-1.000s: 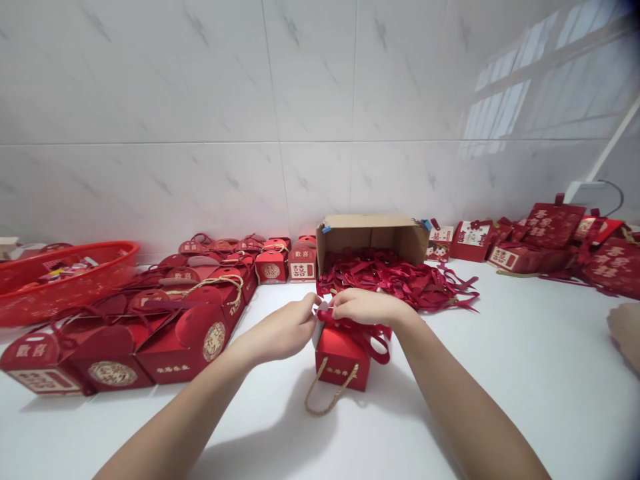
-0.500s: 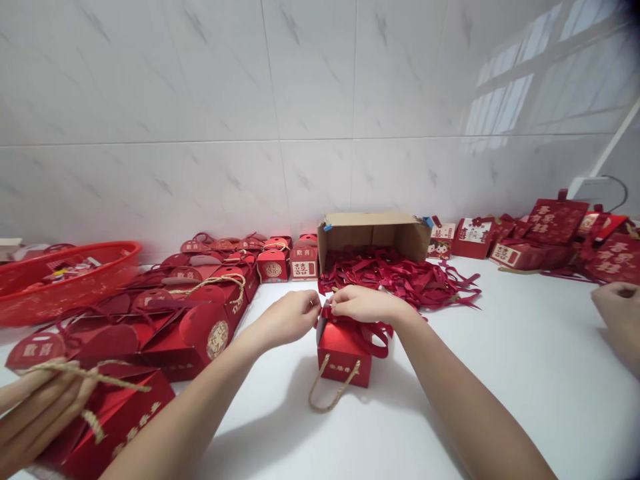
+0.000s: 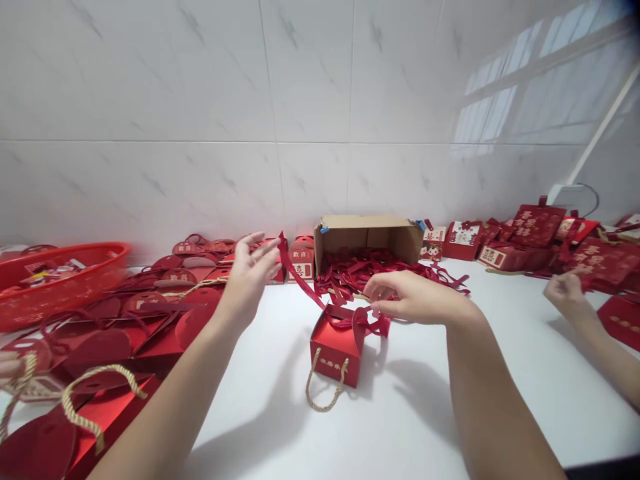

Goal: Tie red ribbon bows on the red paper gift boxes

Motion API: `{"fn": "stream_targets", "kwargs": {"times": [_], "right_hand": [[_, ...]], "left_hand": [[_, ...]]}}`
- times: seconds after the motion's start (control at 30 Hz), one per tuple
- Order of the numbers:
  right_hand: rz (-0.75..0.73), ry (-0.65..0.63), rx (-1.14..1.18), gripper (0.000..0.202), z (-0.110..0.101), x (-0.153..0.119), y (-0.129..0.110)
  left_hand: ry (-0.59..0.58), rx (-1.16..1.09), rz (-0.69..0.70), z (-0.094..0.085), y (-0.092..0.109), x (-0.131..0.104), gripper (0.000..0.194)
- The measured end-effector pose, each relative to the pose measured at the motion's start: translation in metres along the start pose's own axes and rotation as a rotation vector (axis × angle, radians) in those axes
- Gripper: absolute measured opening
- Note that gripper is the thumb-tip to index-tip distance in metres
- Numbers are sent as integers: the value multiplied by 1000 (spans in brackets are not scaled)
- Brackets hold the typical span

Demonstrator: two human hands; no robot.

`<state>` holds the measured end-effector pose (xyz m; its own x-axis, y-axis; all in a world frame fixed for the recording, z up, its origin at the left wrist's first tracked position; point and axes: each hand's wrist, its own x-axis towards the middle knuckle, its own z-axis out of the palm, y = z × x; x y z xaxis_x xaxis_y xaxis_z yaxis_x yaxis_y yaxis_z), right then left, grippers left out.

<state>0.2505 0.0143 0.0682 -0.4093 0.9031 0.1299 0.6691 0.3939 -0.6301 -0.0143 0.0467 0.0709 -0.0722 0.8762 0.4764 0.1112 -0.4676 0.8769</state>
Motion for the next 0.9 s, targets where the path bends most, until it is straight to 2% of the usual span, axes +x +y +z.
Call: {"fn": "stream_targets", "kwargs": {"times": [0.07,0.2,0.3,0.43,0.57,0.67,0.8,0.9], "right_hand": [[20,-35,-15,16,1,-5,3],[55,-41,25,19,20,-9,15],[39,14,157,21,44,-10,27],[21,114,295,22,68,-12,38],[-7,191,281,12,76,-14,38],[-77,301,98,8,74,-19,37],[-140,461,-322,11,76,-24,39],[-140,554,-437,10,83,-29,36]], "left_hand": [[-150,169,1,2,-6,-2,46],[-578,448,-74,11,-19,-8,33],[-727,520,-25,17,-30,-12,33],[-749,501,1,21,-43,-12,24],[-776,608,30,20,-41,-11,20],[-749,737,66,17,-32,-11,21],[-731,806,98,13,-23,-12,25],[-684,881,120,9,-24,-11,20]]}}
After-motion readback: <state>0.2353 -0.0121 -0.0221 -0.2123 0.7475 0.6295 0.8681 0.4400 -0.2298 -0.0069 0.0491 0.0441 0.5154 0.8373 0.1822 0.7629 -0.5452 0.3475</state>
